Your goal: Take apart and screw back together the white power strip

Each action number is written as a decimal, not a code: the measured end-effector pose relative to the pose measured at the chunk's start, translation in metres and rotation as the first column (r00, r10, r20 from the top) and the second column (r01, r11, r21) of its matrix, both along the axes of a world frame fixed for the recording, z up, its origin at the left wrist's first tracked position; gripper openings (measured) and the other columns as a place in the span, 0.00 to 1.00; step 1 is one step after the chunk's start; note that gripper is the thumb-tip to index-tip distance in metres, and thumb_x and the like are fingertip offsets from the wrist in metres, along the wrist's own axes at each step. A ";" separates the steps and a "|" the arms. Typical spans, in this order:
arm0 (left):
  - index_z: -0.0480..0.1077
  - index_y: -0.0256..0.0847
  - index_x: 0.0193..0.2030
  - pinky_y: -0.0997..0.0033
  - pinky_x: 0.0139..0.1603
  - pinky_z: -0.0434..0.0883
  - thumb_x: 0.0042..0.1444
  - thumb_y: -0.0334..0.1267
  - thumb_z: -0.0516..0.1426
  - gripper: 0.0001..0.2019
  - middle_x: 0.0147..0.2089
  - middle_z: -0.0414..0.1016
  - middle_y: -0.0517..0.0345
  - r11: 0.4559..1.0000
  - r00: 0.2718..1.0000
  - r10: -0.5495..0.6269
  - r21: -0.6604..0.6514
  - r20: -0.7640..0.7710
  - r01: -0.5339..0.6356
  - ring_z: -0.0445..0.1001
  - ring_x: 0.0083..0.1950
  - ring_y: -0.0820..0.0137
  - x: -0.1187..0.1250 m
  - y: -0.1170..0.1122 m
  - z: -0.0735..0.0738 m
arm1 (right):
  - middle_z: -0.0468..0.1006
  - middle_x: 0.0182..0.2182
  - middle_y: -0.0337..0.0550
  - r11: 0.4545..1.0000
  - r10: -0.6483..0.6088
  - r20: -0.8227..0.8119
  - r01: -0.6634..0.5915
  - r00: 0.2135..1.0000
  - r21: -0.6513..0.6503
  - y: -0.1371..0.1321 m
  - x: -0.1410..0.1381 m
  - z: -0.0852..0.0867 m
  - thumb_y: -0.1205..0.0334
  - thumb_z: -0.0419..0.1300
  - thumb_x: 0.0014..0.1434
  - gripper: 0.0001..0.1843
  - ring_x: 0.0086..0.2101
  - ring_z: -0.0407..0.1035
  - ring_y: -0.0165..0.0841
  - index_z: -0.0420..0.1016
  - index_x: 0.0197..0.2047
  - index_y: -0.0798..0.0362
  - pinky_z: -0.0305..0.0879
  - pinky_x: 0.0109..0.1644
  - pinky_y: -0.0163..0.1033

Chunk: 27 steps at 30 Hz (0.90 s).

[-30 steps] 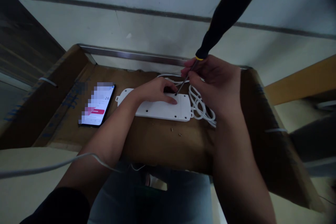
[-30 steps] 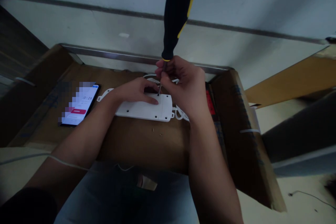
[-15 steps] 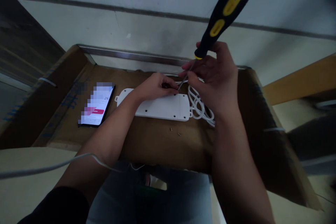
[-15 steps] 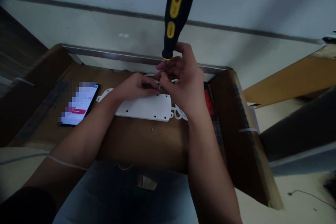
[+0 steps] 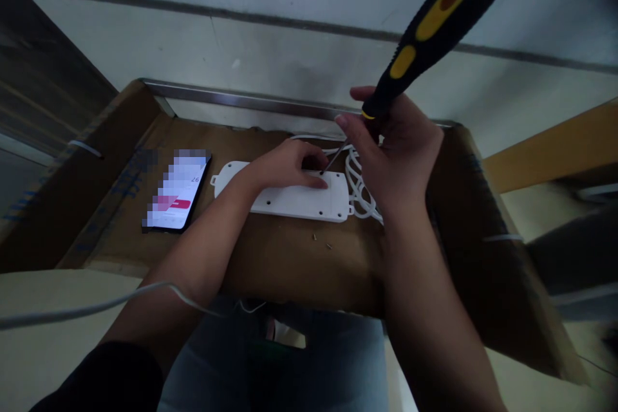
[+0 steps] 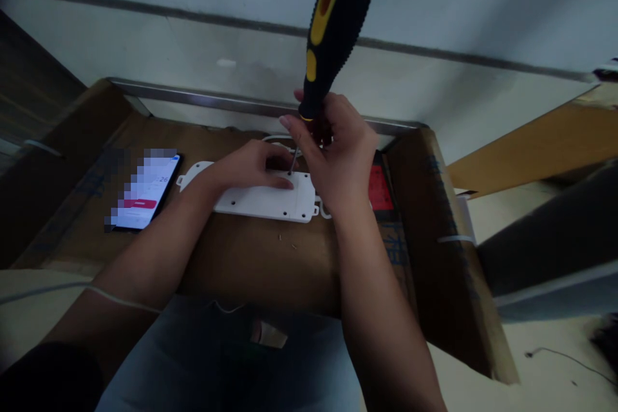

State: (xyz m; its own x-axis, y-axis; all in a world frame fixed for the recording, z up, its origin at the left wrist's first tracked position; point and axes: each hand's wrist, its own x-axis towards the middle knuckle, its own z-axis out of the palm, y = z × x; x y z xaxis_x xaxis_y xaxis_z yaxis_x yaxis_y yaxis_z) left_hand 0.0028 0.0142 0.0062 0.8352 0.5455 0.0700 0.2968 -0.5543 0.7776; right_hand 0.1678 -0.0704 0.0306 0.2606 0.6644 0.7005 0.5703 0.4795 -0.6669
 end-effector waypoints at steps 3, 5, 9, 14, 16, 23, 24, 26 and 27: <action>0.82 0.37 0.46 0.66 0.46 0.69 0.50 0.45 0.69 0.18 0.42 0.83 0.54 1.000 0.998 -0.014 0.024 -0.056 0.015 0.77 0.42 0.66 0.000 0.001 0.000 | 0.69 0.28 0.30 0.995 0.041 -0.084 -0.034 0.996 0.090 0.003 0.000 0.000 0.64 0.76 0.54 0.21 0.28 0.65 0.26 0.72 0.47 0.45 0.62 0.32 0.37; 0.82 0.37 0.46 0.66 0.46 0.69 0.51 0.46 0.69 0.19 0.41 0.84 0.54 1.000 0.998 -0.005 0.027 -0.069 0.007 0.77 0.42 0.65 0.000 0.001 -0.001 | 0.69 0.28 0.29 0.987 0.073 -0.114 -0.055 0.991 0.149 0.004 -0.001 0.001 0.67 0.76 0.52 0.22 0.28 0.66 0.25 0.68 0.41 0.45 0.61 0.30 0.35; 0.83 0.38 0.46 0.66 0.48 0.70 0.50 0.45 0.69 0.18 0.42 0.84 0.53 1.000 0.998 0.001 0.024 -0.063 0.000 0.78 0.43 0.65 0.001 0.002 -0.002 | 0.71 0.29 0.31 0.984 0.108 -0.126 -0.088 0.986 0.156 0.005 -0.004 0.001 0.67 0.75 0.54 0.18 0.29 0.67 0.26 0.69 0.38 0.46 0.63 0.31 0.36; 0.83 0.37 0.46 0.65 0.48 0.70 0.51 0.45 0.69 0.18 0.43 0.84 0.53 1.000 0.998 -0.013 0.016 -0.064 0.014 0.78 0.44 0.65 0.000 0.002 -0.003 | 0.76 0.32 0.35 0.991 0.122 -0.152 -0.112 0.981 0.068 0.001 -0.003 -0.002 0.62 0.71 0.59 0.10 0.30 0.70 0.29 0.74 0.41 0.46 0.69 0.34 0.40; 0.83 0.37 0.46 0.66 0.48 0.69 0.51 0.46 0.68 0.18 0.43 0.84 0.53 1.000 0.998 -0.016 0.019 -0.061 0.018 0.78 0.44 0.65 0.000 0.002 -0.003 | 0.78 0.34 0.37 0.995 0.099 -0.126 -0.098 0.987 0.008 -0.001 -0.002 -0.001 0.60 0.69 0.63 0.08 0.30 0.72 0.30 0.78 0.46 0.46 0.71 0.36 0.42; 0.83 0.38 0.45 0.66 0.46 0.68 0.51 0.46 0.69 0.18 0.41 0.84 0.53 0.999 0.997 -0.002 0.040 -0.071 0.005 0.77 0.41 0.66 0.001 0.003 -0.003 | 0.78 0.33 0.34 0.992 0.115 -0.045 -0.118 0.992 -0.048 -0.005 0.001 0.001 0.56 0.63 0.68 0.16 0.30 0.74 0.30 0.79 0.58 0.40 0.70 0.36 0.41; 0.83 0.38 0.45 0.66 0.46 0.68 0.51 0.46 0.69 0.18 0.41 0.84 0.53 0.999 0.997 -0.002 0.035 -0.072 0.004 0.77 0.42 0.66 0.001 0.003 -0.003 | 0.78 0.33 0.34 0.992 0.119 -0.042 -0.121 0.992 -0.048 -0.005 0.001 0.000 0.55 0.63 0.68 0.16 0.30 0.74 0.30 0.79 0.59 0.41 0.69 0.36 0.40; 0.83 0.37 0.45 0.66 0.46 0.69 0.51 0.46 0.69 0.18 0.41 0.84 0.53 1.000 0.997 -0.002 0.025 -0.073 0.004 0.77 0.42 0.65 0.001 0.003 -0.003 | 0.79 0.34 0.36 0.992 0.119 -0.042 -0.121 0.992 -0.044 -0.004 0.000 0.000 0.55 0.63 0.69 0.16 0.30 0.74 0.30 0.79 0.59 0.43 0.69 0.36 0.40; 0.83 0.37 0.45 0.65 0.46 0.69 0.51 0.46 0.69 0.18 0.42 0.84 0.53 1.000 0.997 -0.004 0.022 -0.072 0.005 0.77 0.43 0.65 0.001 0.003 -0.003 | 0.79 0.34 0.37 0.992 0.119 -0.043 -0.121 0.992 -0.043 -0.004 0.000 -0.001 0.55 0.63 0.69 0.17 0.29 0.73 0.29 0.79 0.59 0.44 0.69 0.35 0.39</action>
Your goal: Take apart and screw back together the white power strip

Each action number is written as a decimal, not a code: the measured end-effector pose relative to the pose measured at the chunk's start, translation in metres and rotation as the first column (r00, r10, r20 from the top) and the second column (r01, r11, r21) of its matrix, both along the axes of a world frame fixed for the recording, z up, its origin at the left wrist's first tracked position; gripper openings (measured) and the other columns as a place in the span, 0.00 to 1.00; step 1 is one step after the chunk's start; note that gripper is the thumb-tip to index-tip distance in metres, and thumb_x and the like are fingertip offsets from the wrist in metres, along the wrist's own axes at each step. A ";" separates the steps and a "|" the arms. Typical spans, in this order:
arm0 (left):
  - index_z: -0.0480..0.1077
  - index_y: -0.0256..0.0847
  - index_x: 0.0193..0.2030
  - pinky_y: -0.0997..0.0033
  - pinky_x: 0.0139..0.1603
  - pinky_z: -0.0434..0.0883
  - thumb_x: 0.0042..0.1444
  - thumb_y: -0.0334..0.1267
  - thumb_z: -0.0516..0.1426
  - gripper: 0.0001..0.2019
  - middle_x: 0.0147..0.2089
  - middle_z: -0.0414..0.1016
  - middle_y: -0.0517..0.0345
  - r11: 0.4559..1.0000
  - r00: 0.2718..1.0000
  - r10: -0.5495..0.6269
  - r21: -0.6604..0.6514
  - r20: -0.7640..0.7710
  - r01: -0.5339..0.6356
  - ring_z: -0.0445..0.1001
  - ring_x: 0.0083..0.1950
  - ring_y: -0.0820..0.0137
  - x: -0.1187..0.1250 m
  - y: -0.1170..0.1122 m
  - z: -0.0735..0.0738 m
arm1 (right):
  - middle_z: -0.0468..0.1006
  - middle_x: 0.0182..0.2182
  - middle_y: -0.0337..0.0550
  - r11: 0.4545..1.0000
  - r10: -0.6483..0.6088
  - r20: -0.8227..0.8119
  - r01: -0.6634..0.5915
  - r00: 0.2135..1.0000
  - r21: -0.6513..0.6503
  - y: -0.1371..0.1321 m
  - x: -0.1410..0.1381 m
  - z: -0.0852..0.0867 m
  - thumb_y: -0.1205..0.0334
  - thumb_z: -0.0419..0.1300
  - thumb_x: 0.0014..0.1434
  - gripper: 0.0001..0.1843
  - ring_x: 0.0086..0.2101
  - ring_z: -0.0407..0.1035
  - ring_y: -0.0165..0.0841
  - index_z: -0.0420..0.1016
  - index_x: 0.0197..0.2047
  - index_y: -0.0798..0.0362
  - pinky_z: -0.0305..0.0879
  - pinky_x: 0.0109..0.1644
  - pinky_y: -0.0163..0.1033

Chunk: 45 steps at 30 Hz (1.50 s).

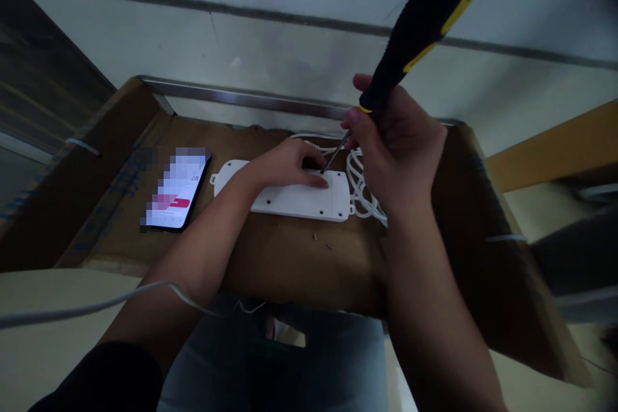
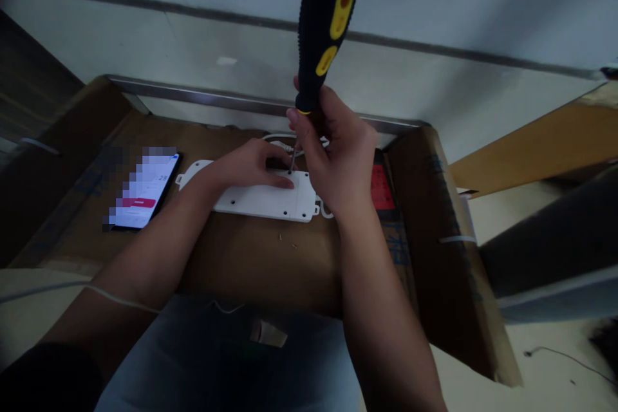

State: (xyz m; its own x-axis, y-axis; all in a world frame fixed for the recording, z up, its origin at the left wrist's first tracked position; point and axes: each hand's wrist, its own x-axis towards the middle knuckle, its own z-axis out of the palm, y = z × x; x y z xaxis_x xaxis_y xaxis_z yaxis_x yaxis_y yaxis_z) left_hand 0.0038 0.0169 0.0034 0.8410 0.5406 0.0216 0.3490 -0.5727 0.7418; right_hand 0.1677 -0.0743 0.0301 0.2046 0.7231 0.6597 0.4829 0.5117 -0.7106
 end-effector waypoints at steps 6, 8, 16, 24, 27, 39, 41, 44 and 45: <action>0.83 0.37 0.45 0.66 0.47 0.69 0.51 0.46 0.69 0.18 0.42 0.84 0.54 1.000 1.000 0.000 0.014 -0.001 0.000 0.78 0.43 0.66 0.000 0.000 0.000 | 0.79 0.33 0.36 0.999 -0.015 0.027 0.014 1.000 0.046 0.004 0.002 -0.003 0.56 0.63 0.68 0.16 0.27 0.72 0.27 0.79 0.58 0.45 0.69 0.33 0.37; 0.83 0.37 0.45 0.67 0.46 0.69 0.51 0.46 0.69 0.18 0.41 0.84 0.54 1.000 1.000 -0.002 0.019 0.004 0.002 0.78 0.42 0.66 0.000 0.000 -0.001 | 0.79 0.33 0.36 0.998 -0.010 0.022 0.009 1.000 0.066 0.005 0.002 -0.004 0.57 0.64 0.68 0.16 0.27 0.71 0.27 0.79 0.57 0.46 0.68 0.32 0.36; 0.83 0.38 0.45 0.66 0.47 0.70 0.52 0.46 0.69 0.17 0.42 0.85 0.53 1.000 1.000 -0.004 0.024 0.008 0.003 0.78 0.43 0.66 -0.001 0.001 -0.001 | 0.78 0.33 0.35 0.997 -0.019 0.037 0.016 0.999 0.072 0.005 0.003 -0.004 0.56 0.64 0.68 0.15 0.28 0.73 0.27 0.79 0.56 0.44 0.69 0.32 0.36; 0.83 0.38 0.46 0.67 0.46 0.70 0.51 0.47 0.69 0.19 0.42 0.85 0.53 1.000 1.000 0.001 0.010 0.007 -0.001 0.78 0.43 0.66 -0.001 0.002 -0.002 | 0.81 0.34 0.36 0.996 0.002 0.002 -0.002 1.000 0.091 0.004 0.002 -0.002 0.58 0.65 0.67 0.14 0.27 0.72 0.27 0.80 0.56 0.45 0.70 0.31 0.36; 0.83 0.38 0.46 0.67 0.45 0.70 0.51 0.47 0.69 0.19 0.42 0.85 0.54 1.000 1.000 -0.001 0.017 -0.005 0.001 0.78 0.43 0.66 -0.001 0.002 -0.002 | 0.80 0.33 0.35 0.994 0.018 -0.005 -0.017 1.000 0.104 0.004 0.002 -0.001 0.60 0.65 0.67 0.14 0.26 0.70 0.26 0.80 0.55 0.44 0.69 0.31 0.36; 0.83 0.38 0.47 0.64 0.51 0.72 0.51 0.46 0.69 0.19 0.45 0.85 0.53 1.000 1.000 -0.006 0.006 0.014 0.006 0.80 0.46 0.64 -0.001 0.002 -0.003 | 0.80 0.32 0.35 0.997 -0.010 -0.002 0.010 1.000 0.078 0.005 0.004 -0.001 0.53 0.65 0.67 0.14 0.26 0.72 0.30 0.79 0.55 0.40 0.71 0.30 0.38; 0.83 0.38 0.46 0.64 0.51 0.72 0.51 0.46 0.69 0.18 0.44 0.85 0.53 1.000 1.000 0.000 0.002 0.011 0.000 0.80 0.46 0.63 -0.001 0.002 -0.003 | 0.80 0.32 0.35 0.997 -0.005 0.008 0.004 1.000 0.076 0.005 0.004 -0.002 0.53 0.64 0.67 0.14 0.26 0.72 0.30 0.79 0.56 0.40 0.71 0.30 0.39; 0.83 0.38 0.46 0.63 0.52 0.73 0.51 0.46 0.69 0.18 0.44 0.85 0.52 1.000 1.000 0.003 -0.003 0.018 -0.003 0.80 0.46 0.63 0.000 0.001 -0.003 | 0.79 0.33 0.34 0.997 -0.010 0.033 0.008 0.999 0.082 0.004 0.003 -0.002 0.54 0.64 0.68 0.14 0.27 0.72 0.30 0.79 0.56 0.39 0.70 0.30 0.39; 0.83 0.38 0.46 0.63 0.52 0.73 0.51 0.46 0.69 0.18 0.44 0.85 0.52 1.000 1.000 0.000 -0.002 0.020 0.000 0.80 0.46 0.63 0.000 0.001 -0.003 | 0.79 0.33 0.34 0.996 -0.010 0.040 0.007 0.999 0.087 0.004 0.003 -0.002 0.54 0.64 0.68 0.14 0.27 0.73 0.30 0.79 0.56 0.39 0.70 0.30 0.39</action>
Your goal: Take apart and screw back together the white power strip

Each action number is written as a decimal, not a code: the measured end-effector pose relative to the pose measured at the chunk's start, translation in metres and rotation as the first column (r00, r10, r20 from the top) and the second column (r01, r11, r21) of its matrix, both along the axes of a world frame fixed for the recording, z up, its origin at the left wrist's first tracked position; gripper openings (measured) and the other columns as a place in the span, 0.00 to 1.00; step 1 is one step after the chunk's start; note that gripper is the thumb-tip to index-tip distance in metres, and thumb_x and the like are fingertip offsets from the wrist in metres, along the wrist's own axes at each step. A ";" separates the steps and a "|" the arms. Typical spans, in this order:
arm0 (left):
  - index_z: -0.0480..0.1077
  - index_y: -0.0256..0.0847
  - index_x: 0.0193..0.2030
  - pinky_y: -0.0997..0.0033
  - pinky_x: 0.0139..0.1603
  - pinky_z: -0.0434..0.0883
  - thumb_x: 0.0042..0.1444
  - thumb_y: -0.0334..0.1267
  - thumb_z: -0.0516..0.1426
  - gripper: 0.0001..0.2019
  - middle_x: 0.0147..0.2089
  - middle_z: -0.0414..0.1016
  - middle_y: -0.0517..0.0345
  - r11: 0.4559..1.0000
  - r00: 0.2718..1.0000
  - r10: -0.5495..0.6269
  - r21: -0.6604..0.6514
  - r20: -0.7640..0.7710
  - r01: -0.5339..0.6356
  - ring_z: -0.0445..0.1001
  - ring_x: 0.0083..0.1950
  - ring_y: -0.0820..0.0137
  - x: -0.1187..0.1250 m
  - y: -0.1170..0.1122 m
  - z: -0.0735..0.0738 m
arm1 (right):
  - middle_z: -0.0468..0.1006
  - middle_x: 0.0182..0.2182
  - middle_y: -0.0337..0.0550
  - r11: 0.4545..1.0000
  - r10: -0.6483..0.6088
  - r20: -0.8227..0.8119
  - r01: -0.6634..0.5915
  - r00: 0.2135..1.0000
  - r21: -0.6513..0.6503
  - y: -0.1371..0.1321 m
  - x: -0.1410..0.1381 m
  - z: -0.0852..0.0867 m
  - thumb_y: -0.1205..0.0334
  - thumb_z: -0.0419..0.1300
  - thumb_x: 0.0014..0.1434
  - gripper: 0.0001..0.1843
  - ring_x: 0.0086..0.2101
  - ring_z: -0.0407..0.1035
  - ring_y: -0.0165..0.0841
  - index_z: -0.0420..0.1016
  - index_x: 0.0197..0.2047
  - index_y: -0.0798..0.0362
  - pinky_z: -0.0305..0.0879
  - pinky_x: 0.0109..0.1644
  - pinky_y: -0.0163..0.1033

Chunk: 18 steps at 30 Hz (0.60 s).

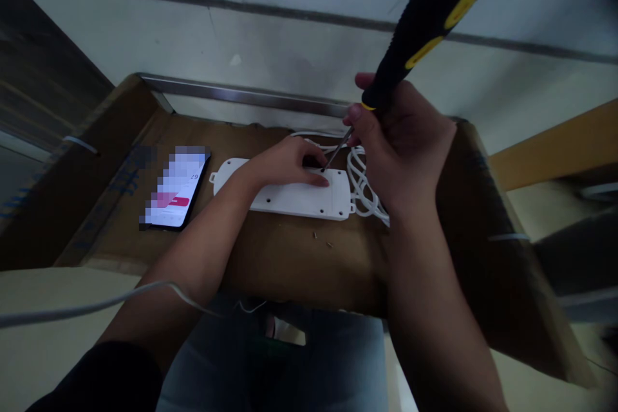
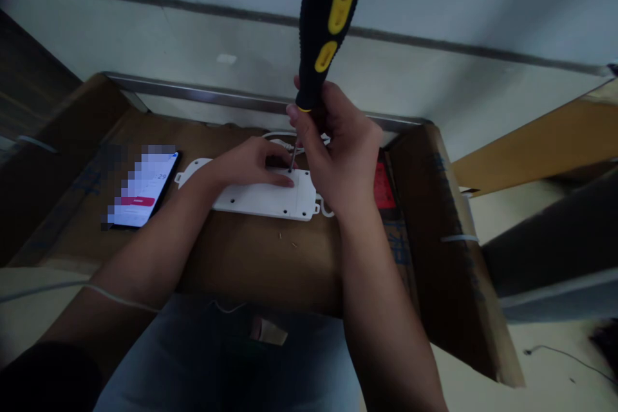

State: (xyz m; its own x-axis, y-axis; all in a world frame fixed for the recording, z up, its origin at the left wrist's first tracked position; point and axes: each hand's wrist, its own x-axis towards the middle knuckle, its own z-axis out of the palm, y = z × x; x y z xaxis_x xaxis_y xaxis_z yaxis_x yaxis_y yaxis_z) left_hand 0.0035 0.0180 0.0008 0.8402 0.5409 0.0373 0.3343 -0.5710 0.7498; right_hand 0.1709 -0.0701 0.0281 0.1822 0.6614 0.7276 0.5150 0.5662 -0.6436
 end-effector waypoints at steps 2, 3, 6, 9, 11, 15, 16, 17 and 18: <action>0.83 0.38 0.46 0.63 0.52 0.73 0.51 0.46 0.69 0.18 0.45 0.85 0.52 1.000 1.000 -0.007 0.002 -0.004 0.007 0.80 0.46 0.63 0.000 0.000 0.000 | 0.79 0.33 0.34 1.000 0.006 0.001 -0.006 1.000 0.003 0.000 0.000 0.000 0.53 0.64 0.68 0.14 0.28 0.74 0.29 0.79 0.56 0.38 0.71 0.31 0.38; 0.83 0.38 0.47 0.63 0.52 0.73 0.52 0.46 0.69 0.18 0.45 0.85 0.52 1.000 1.000 -0.010 0.005 -0.008 0.010 0.80 0.46 0.63 -0.001 0.000 0.001 | 0.79 0.33 0.33 1.000 0.014 -0.005 -0.014 1.000 0.002 0.000 0.001 0.000 0.52 0.64 0.68 0.14 0.29 0.74 0.29 0.79 0.56 0.38 0.72 0.31 0.38; 0.83 0.38 0.47 0.64 0.52 0.73 0.52 0.46 0.68 0.18 0.46 0.85 0.53 1.000 1.000 -0.010 0.013 -0.014 0.010 0.80 0.46 0.63 -0.001 0.000 0.001 | 0.80 0.34 0.34 0.998 0.045 -0.024 -0.046 0.999 -0.032 0.001 0.003 -0.001 0.52 0.64 0.68 0.14 0.31 0.76 0.30 0.79 0.56 0.38 0.75 0.33 0.38; 0.83 0.38 0.47 0.64 0.52 0.72 0.51 0.46 0.68 0.18 0.46 0.85 0.52 1.000 1.000 -0.008 0.014 -0.009 0.008 0.80 0.47 0.63 -0.001 0.000 0.001 | 0.80 0.34 0.35 0.997 0.066 -0.024 -0.067 0.998 -0.046 0.004 0.005 -0.003 0.52 0.63 0.68 0.17 0.32 0.77 0.31 0.75 0.59 0.39 0.75 0.34 0.39; 0.83 0.38 0.47 0.64 0.51 0.72 0.52 0.46 0.68 0.19 0.45 0.85 0.52 1.000 1.000 -0.005 0.010 -0.002 0.005 0.80 0.47 0.63 -0.001 0.000 0.000 | 0.79 0.34 0.34 0.996 0.087 -0.051 -0.088 0.995 -0.020 0.006 0.005 -0.003 0.53 0.66 0.66 0.20 0.32 0.77 0.31 0.70 0.59 0.38 0.75 0.33 0.39; 0.83 0.37 0.47 0.66 0.49 0.72 0.54 0.44 0.66 0.17 0.45 0.85 0.53 1.000 0.999 -0.020 -0.003 0.038 0.020 0.80 0.46 0.65 -0.001 -0.001 0.000 | 0.77 0.40 0.33 0.990 0.140 -0.113 -0.138 0.984 0.026 0.004 0.004 0.002 0.59 0.70 0.62 0.18 0.34 0.78 0.30 0.64 0.48 0.40 0.74 0.33 0.37; 0.83 0.36 0.47 0.67 0.49 0.71 0.56 0.44 0.65 0.16 0.45 0.85 0.52 1.000 0.998 -0.023 -0.003 0.056 0.024 0.80 0.46 0.65 -0.001 -0.001 0.000 | 0.77 0.41 0.34 0.990 0.143 -0.109 -0.141 0.984 0.023 0.003 0.005 0.003 0.59 0.69 0.62 0.17 0.35 0.78 0.30 0.64 0.47 0.41 0.74 0.34 0.38; 0.83 0.35 0.47 0.67 0.48 0.71 0.58 0.44 0.63 0.16 0.45 0.85 0.52 1.000 0.997 -0.026 -0.001 0.077 0.026 0.80 0.45 0.66 -0.001 -0.001 0.000 | 0.78 0.41 0.35 0.990 0.141 -0.099 -0.140 0.985 0.010 0.002 0.007 0.004 0.58 0.69 0.63 0.17 0.36 0.79 0.31 0.64 0.47 0.41 0.74 0.34 0.39; 0.83 0.35 0.46 0.68 0.47 0.71 0.59 0.44 0.62 0.16 0.44 0.85 0.52 1.000 0.995 -0.025 -0.002 0.098 0.026 0.79 0.45 0.66 -0.001 -0.001 0.000 | 0.79 0.40 0.36 0.990 0.138 -0.085 -0.139 0.987 -0.008 0.002 0.008 0.004 0.56 0.68 0.64 0.16 0.36 0.79 0.33 0.66 0.49 0.41 0.74 0.35 0.40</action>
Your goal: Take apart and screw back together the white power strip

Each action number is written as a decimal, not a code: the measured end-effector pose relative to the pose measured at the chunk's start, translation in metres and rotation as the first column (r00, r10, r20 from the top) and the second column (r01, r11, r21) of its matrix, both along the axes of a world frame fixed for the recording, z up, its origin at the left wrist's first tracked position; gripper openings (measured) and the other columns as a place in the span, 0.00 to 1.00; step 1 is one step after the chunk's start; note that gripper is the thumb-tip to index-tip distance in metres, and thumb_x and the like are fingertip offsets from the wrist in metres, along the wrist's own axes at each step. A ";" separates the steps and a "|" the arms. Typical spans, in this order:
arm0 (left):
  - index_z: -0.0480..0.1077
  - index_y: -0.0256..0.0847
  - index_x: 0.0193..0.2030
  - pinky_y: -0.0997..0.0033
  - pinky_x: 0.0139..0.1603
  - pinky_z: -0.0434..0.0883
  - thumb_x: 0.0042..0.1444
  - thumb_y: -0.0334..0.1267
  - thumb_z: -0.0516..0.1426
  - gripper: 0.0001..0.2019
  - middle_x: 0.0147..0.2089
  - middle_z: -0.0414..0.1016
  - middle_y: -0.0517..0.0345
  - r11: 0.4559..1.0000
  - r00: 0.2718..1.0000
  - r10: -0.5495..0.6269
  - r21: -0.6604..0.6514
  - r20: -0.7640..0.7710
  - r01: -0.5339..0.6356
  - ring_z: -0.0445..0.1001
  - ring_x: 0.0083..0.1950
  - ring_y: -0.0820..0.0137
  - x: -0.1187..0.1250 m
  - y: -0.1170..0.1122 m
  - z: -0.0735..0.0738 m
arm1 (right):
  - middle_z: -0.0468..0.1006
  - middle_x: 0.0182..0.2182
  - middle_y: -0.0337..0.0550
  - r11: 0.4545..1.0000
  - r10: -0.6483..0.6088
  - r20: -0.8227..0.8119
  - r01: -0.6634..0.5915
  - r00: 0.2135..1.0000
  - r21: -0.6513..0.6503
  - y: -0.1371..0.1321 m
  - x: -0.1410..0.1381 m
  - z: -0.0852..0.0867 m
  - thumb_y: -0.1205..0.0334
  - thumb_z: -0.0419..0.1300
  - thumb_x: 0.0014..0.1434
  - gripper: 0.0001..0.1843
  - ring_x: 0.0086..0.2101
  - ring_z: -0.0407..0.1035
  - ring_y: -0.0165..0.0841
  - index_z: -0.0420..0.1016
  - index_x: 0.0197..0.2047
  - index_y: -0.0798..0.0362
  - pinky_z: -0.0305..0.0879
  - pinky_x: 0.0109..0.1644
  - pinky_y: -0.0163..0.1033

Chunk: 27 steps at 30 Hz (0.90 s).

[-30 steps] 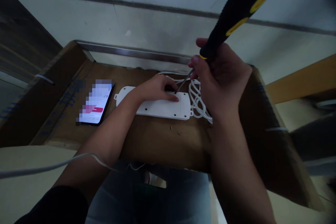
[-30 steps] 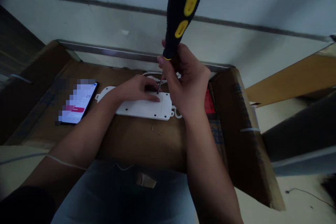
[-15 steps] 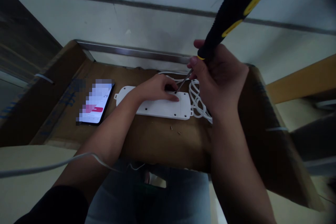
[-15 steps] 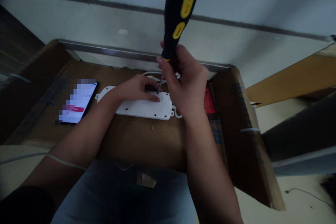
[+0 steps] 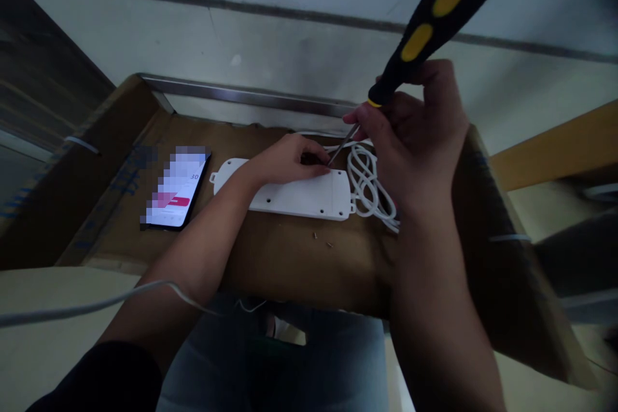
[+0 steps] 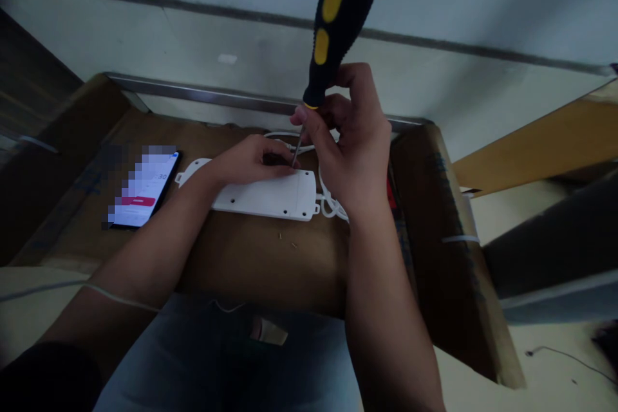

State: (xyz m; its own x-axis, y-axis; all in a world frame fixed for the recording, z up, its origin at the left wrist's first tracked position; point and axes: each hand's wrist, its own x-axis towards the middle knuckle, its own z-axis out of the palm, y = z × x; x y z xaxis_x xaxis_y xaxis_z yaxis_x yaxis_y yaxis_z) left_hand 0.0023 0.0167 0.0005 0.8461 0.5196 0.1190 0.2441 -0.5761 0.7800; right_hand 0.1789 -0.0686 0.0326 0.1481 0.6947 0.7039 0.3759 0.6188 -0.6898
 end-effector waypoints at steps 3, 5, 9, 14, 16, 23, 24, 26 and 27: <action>0.83 0.35 0.46 0.69 0.45 0.70 0.60 0.44 0.62 0.16 0.43 0.85 0.53 1.000 0.999 -0.011 -0.018 0.053 0.012 0.79 0.43 0.67 0.000 0.001 -0.001 | 0.82 0.40 0.39 0.999 0.004 0.029 -0.003 1.000 -0.048 -0.002 0.004 0.001 0.53 0.66 0.66 0.14 0.39 0.79 0.36 0.71 0.52 0.41 0.75 0.37 0.42; 0.83 0.35 0.44 0.70 0.44 0.69 0.59 0.44 0.62 0.15 0.41 0.85 0.54 1.000 0.998 -0.001 -0.024 0.067 0.003 0.78 0.41 0.69 0.001 0.002 -0.003 | 0.82 0.40 0.38 0.998 0.030 0.038 -0.027 0.999 -0.064 -0.001 0.005 0.001 0.52 0.65 0.67 0.14 0.40 0.79 0.35 0.74 0.54 0.40 0.75 0.37 0.42; 0.83 0.36 0.40 0.70 0.41 0.68 0.57 0.44 0.65 0.13 0.37 0.84 0.56 0.998 0.996 0.069 0.001 0.063 -0.069 0.76 0.38 0.70 0.002 0.001 -0.004 | 0.80 0.37 0.36 0.999 0.040 0.031 -0.039 0.999 -0.027 0.002 0.002 -0.001 0.53 0.66 0.66 0.18 0.38 0.78 0.33 0.75 0.58 0.39 0.74 0.36 0.40; 0.80 0.36 0.34 0.69 0.39 0.68 0.56 0.44 0.66 0.11 0.33 0.81 0.57 0.990 0.989 0.137 0.038 0.054 -0.139 0.74 0.35 0.72 0.003 -0.005 0.001 | 0.77 0.35 0.33 0.999 -0.008 -0.022 0.009 1.000 0.044 0.007 -0.008 -0.007 0.55 0.68 0.63 0.17 0.30 0.70 0.30 0.75 0.55 0.36 0.68 0.34 0.41; 0.80 0.36 0.34 0.70 0.39 0.67 0.56 0.44 0.66 0.11 0.32 0.80 0.57 0.991 0.991 0.128 0.038 0.045 -0.130 0.74 0.34 0.72 0.003 -0.006 0.002 | 0.77 0.37 0.35 0.998 -0.039 -0.036 0.041 0.999 0.055 0.006 -0.012 -0.008 0.53 0.66 0.65 0.12 0.31 0.71 0.32 0.76 0.52 0.36 0.67 0.33 0.42; 0.82 0.37 0.44 0.66 0.46 0.71 0.52 0.46 0.68 0.17 0.41 0.84 0.53 0.998 0.996 0.042 0.046 -0.081 -0.038 0.78 0.41 0.66 0.001 -0.003 0.002 | 0.78 0.35 0.38 0.983 -0.181 0.071 0.183 0.981 -0.032 -0.001 -0.013 -0.004 0.45 0.59 0.69 0.12 0.31 0.73 0.36 0.74 0.52 0.37 0.72 0.38 0.45; 0.82 0.37 0.44 0.65 0.47 0.71 0.52 0.46 0.68 0.17 0.41 0.84 0.53 0.998 0.996 0.041 0.040 -0.085 -0.038 0.78 0.42 0.66 0.001 -0.003 0.002 | 0.78 0.35 0.37 0.981 -0.188 0.076 0.191 0.979 -0.033 -0.001 -0.013 -0.004 0.45 0.59 0.70 0.12 0.32 0.73 0.36 0.74 0.53 0.37 0.72 0.38 0.45; 0.82 0.37 0.44 0.64 0.47 0.71 0.52 0.47 0.68 0.17 0.41 0.84 0.52 0.999 0.995 0.043 0.021 -0.089 -0.041 0.78 0.42 0.65 0.001 -0.003 0.002 | 0.77 0.34 0.37 0.980 -0.197 0.069 0.198 0.978 -0.010 0.000 -0.012 -0.005 0.43 0.59 0.69 0.15 0.32 0.73 0.35 0.74 0.53 0.38 0.72 0.37 0.45; 0.82 0.37 0.44 0.64 0.46 0.71 0.52 0.47 0.68 0.18 0.41 0.84 0.52 0.999 0.995 0.042 0.015 -0.089 -0.041 0.78 0.42 0.65 0.001 -0.003 0.002 | 0.77 0.34 0.37 0.981 -0.194 0.061 0.195 0.979 0.002 0.001 -0.012 -0.005 0.43 0.60 0.69 0.16 0.31 0.73 0.34 0.75 0.53 0.39 0.72 0.37 0.44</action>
